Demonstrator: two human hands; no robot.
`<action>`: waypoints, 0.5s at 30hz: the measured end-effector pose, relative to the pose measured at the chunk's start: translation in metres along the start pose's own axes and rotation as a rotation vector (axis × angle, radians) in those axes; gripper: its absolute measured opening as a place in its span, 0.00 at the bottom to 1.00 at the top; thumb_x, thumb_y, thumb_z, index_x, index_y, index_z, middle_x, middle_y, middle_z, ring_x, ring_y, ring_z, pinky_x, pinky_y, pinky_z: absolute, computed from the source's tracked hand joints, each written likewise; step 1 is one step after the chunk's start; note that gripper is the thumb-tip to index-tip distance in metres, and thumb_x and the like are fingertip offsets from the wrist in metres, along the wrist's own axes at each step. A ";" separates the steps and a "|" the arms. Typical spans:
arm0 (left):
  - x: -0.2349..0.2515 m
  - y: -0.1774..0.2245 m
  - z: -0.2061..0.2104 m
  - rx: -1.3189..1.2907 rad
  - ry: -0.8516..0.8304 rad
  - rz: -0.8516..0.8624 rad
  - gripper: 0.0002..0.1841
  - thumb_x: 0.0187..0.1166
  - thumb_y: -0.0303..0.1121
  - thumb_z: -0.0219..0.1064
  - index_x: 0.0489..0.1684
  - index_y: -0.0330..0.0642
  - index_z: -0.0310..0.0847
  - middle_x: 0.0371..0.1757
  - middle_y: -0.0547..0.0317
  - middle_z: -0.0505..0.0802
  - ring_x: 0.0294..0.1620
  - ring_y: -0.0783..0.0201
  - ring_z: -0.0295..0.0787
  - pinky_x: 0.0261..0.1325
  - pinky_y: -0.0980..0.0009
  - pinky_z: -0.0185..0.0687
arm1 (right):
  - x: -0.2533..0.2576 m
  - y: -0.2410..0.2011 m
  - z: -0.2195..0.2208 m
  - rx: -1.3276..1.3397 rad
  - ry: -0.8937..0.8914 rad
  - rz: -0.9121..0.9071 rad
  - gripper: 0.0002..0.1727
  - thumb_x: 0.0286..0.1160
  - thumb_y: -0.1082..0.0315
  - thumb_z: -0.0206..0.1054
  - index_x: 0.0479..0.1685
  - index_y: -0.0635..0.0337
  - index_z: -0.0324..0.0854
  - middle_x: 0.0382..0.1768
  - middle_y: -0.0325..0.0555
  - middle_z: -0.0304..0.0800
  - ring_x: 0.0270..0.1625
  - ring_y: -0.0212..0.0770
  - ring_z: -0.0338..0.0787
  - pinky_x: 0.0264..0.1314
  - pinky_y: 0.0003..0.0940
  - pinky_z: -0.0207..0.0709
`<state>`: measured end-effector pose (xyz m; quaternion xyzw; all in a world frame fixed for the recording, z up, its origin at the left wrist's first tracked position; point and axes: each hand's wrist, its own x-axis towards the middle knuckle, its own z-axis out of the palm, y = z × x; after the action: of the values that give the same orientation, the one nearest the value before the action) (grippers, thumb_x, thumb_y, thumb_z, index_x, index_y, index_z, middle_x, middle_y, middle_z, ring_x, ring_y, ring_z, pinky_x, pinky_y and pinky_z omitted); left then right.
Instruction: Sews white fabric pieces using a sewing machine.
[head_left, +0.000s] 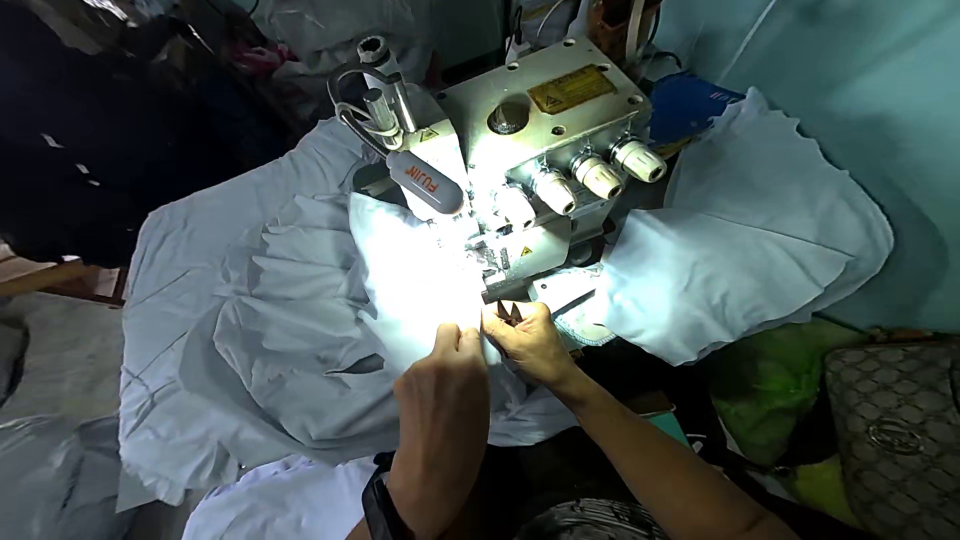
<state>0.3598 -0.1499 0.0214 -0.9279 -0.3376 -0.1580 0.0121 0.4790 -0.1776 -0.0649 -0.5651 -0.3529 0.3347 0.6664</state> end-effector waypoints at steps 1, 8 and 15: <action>0.002 0.000 0.003 -0.009 0.007 -0.011 0.07 0.70 0.23 0.68 0.34 0.34 0.94 0.26 0.48 0.89 0.18 0.54 0.86 0.15 0.63 0.75 | -0.001 0.000 -0.001 -0.002 0.000 0.008 0.14 0.72 0.75 0.66 0.17 0.56 0.81 0.13 0.23 0.75 0.18 0.13 0.72 0.23 0.11 0.67; -0.009 0.003 0.025 -0.059 0.107 -0.131 0.07 0.70 0.28 0.69 0.33 0.36 0.94 0.27 0.50 0.92 0.27 0.54 0.91 0.24 0.61 0.80 | -0.008 -0.008 -0.023 -0.136 -0.208 -0.076 0.15 0.74 0.72 0.67 0.16 0.61 0.82 0.14 0.24 0.73 0.20 0.09 0.68 0.25 0.08 0.61; -0.049 -0.014 0.049 -0.314 0.244 -0.162 0.08 0.75 0.30 0.66 0.34 0.38 0.90 0.42 0.49 0.93 0.50 0.53 0.88 0.60 0.52 0.71 | -0.017 -0.002 -0.049 -0.016 -0.515 -0.178 0.17 0.69 0.73 0.69 0.11 0.62 0.74 0.17 0.28 0.77 0.26 0.11 0.72 0.29 0.08 0.62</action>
<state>0.3292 -0.1637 -0.0410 -0.8621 -0.3785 -0.3203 -0.1046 0.5112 -0.2175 -0.0704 -0.4332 -0.5618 0.4046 0.5771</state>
